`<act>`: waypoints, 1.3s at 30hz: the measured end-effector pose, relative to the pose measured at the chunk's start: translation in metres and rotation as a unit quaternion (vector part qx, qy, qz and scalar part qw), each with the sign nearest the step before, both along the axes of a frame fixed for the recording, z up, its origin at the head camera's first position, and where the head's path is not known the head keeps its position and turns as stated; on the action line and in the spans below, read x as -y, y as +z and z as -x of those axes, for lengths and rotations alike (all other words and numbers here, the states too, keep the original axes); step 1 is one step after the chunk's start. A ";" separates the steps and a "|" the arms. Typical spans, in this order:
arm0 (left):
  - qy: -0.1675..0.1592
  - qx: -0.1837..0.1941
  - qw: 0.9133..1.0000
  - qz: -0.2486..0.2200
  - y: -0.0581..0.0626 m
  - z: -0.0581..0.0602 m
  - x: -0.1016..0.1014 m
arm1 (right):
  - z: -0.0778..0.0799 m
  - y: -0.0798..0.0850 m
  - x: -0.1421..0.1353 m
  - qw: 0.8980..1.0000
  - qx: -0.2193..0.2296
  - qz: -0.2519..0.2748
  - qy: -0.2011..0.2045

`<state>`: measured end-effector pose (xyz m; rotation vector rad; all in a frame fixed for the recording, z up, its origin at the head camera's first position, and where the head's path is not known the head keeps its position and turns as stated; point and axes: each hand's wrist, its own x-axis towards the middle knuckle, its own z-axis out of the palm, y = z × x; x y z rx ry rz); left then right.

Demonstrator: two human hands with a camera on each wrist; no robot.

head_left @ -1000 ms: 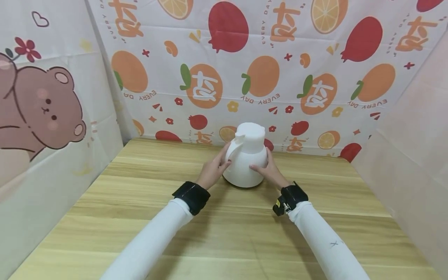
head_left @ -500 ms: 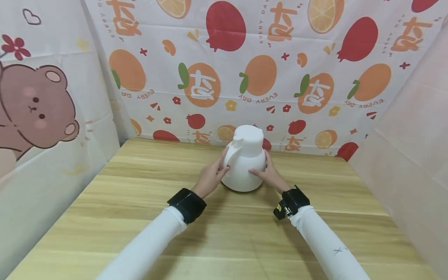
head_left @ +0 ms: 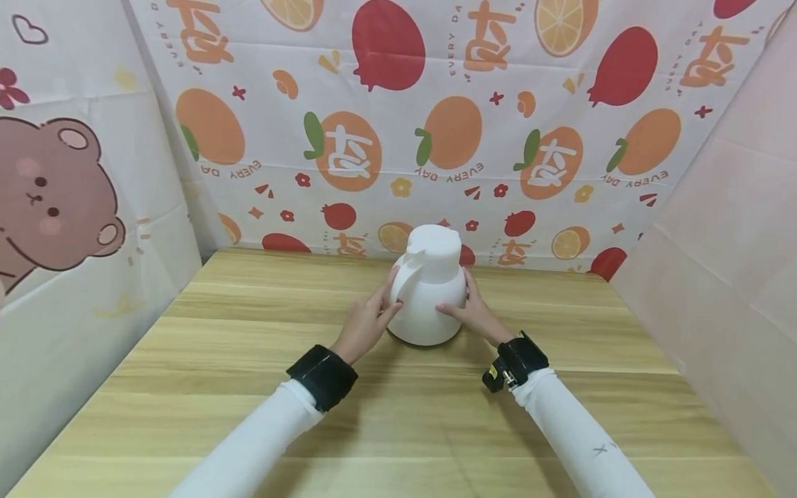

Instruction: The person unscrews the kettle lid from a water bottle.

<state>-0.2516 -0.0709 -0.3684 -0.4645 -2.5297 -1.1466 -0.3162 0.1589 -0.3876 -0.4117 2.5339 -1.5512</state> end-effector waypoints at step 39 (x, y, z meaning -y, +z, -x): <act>0.064 -0.116 0.991 0.037 -0.012 -0.065 -0.029 | -0.029 -0.002 -0.026 0.996 -0.010 -0.032 0.086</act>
